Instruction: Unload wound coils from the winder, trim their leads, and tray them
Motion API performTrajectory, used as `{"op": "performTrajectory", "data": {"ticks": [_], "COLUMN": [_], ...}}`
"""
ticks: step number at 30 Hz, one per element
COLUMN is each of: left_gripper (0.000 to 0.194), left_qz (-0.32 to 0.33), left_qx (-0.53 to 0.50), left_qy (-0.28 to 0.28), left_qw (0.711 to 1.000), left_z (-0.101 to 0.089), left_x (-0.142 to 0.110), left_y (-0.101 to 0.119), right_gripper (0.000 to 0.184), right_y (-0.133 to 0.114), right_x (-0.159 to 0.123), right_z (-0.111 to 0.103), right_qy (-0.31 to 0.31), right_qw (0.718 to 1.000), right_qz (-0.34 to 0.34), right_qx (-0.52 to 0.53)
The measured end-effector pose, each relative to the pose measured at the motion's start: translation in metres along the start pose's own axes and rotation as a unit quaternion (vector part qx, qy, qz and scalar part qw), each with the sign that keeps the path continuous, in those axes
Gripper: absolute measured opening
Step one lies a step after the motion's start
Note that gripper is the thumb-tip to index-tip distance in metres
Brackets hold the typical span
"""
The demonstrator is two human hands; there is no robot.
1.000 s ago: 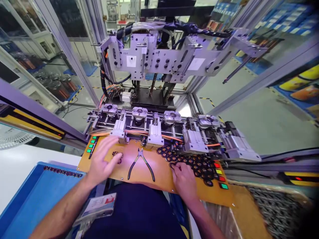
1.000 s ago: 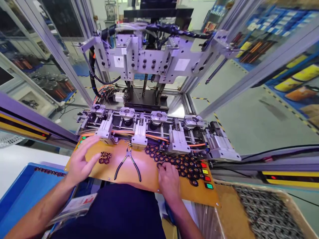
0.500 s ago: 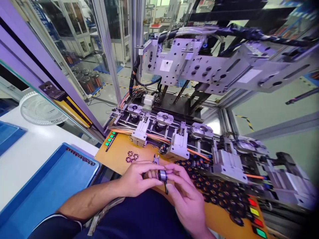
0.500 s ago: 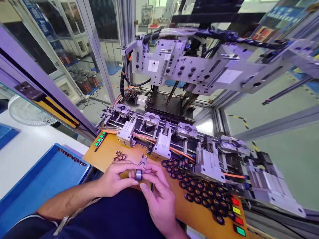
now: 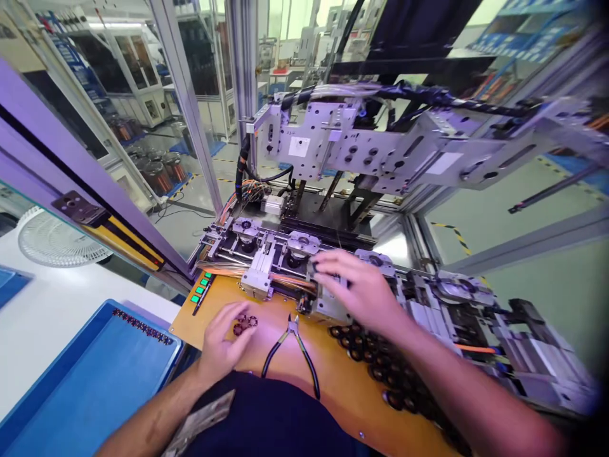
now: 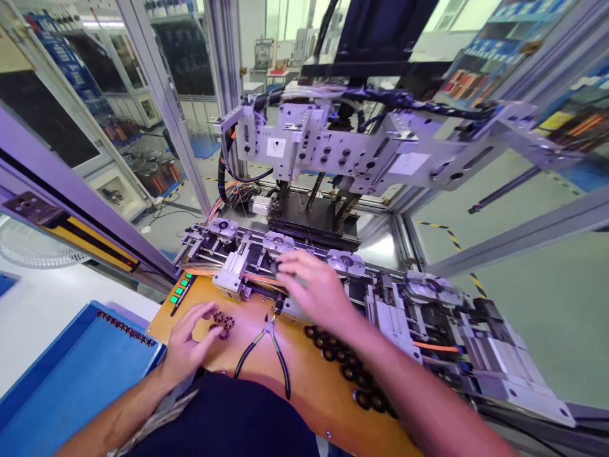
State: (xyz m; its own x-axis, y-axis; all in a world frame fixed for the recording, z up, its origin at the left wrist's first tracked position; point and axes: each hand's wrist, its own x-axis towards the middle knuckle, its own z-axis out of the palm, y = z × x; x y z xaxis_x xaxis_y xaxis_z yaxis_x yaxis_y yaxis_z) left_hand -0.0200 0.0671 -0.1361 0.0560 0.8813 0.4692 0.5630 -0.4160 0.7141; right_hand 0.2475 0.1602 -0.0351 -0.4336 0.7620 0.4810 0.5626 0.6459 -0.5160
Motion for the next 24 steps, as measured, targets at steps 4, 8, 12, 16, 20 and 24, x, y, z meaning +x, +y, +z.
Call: {"op": "performTrajectory", "data": {"ticks": [4,8,12,16,20,24], "left_gripper": [0.034,0.037,0.038,0.039,0.039,0.037], "left_qz": [-0.041,-0.062,-0.074,-0.07,-0.071,-0.081], "left_qx": [0.076,0.093,0.097,0.096,0.099,0.101], "left_qy": [0.052,0.062,0.051,0.038,0.033,0.03], "left_qw": [0.995,0.992,0.991,0.992,0.992,0.991], "left_z": [0.008,0.018,0.022,0.023,0.023,0.022], "left_x": [-0.026,-0.044,-0.051,-0.05,-0.049,-0.049], "left_y": [-0.049,-0.071,-0.078,-0.081,-0.08,-0.079], "right_gripper": [0.017,0.023,0.025,0.023,0.02,0.017], "right_y": [0.056,0.079,0.083,0.082,0.075,0.07], "right_x": [0.047,0.059,0.058,0.064,0.071,0.076], "right_z": [0.0,0.014,0.018,0.018,0.017,0.016], "right_qy": [-0.028,-0.079,-0.111,-0.145,-0.179,-0.2], "right_qw": [0.998,0.992,0.986,0.977,0.965,0.956], "right_qz": [-0.012,-0.03,-0.027,-0.011,0.002,0.007], "right_qx": [-0.061,-0.096,-0.123,-0.157,-0.191,-0.215]}}
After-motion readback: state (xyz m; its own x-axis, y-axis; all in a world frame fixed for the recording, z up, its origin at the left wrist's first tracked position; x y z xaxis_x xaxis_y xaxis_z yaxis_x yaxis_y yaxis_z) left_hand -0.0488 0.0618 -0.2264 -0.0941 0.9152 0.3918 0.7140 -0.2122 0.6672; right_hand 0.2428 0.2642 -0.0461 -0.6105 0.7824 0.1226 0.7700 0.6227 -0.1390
